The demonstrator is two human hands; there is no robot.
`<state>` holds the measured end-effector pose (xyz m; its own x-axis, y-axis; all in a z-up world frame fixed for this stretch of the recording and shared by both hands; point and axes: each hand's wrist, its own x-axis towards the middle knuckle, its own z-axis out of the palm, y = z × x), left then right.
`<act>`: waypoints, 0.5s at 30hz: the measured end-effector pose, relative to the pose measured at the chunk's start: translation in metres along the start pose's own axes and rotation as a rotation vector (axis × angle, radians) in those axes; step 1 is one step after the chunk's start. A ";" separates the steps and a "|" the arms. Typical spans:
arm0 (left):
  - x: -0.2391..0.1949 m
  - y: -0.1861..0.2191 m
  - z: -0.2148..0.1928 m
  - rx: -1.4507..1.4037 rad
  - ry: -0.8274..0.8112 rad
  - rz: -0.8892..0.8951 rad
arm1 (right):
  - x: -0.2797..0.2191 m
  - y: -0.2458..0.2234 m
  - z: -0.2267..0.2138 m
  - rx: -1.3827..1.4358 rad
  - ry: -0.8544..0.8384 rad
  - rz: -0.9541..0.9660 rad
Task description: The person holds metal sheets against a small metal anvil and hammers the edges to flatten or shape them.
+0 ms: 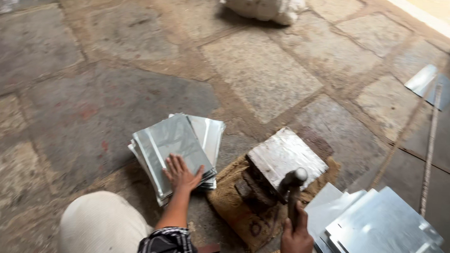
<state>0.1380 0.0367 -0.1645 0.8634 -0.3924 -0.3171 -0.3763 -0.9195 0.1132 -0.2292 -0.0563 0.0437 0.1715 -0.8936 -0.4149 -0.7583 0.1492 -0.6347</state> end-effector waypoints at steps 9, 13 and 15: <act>-0.102 0.024 -0.001 0.024 -0.202 -0.003 | 0.004 0.001 0.002 -0.047 0.033 -0.065; -0.136 0.033 0.024 -0.046 -0.245 0.028 | 0.005 0.002 0.001 -0.086 0.029 -0.083; -0.139 0.034 0.038 -0.159 -0.072 0.017 | 0.005 0.005 0.001 -0.079 0.035 -0.107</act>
<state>-0.0077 0.0603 -0.1526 0.8289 -0.4104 -0.3802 -0.3275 -0.9070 0.2649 -0.2317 -0.0600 0.0378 0.2332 -0.9170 -0.3235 -0.7841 0.0194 -0.6203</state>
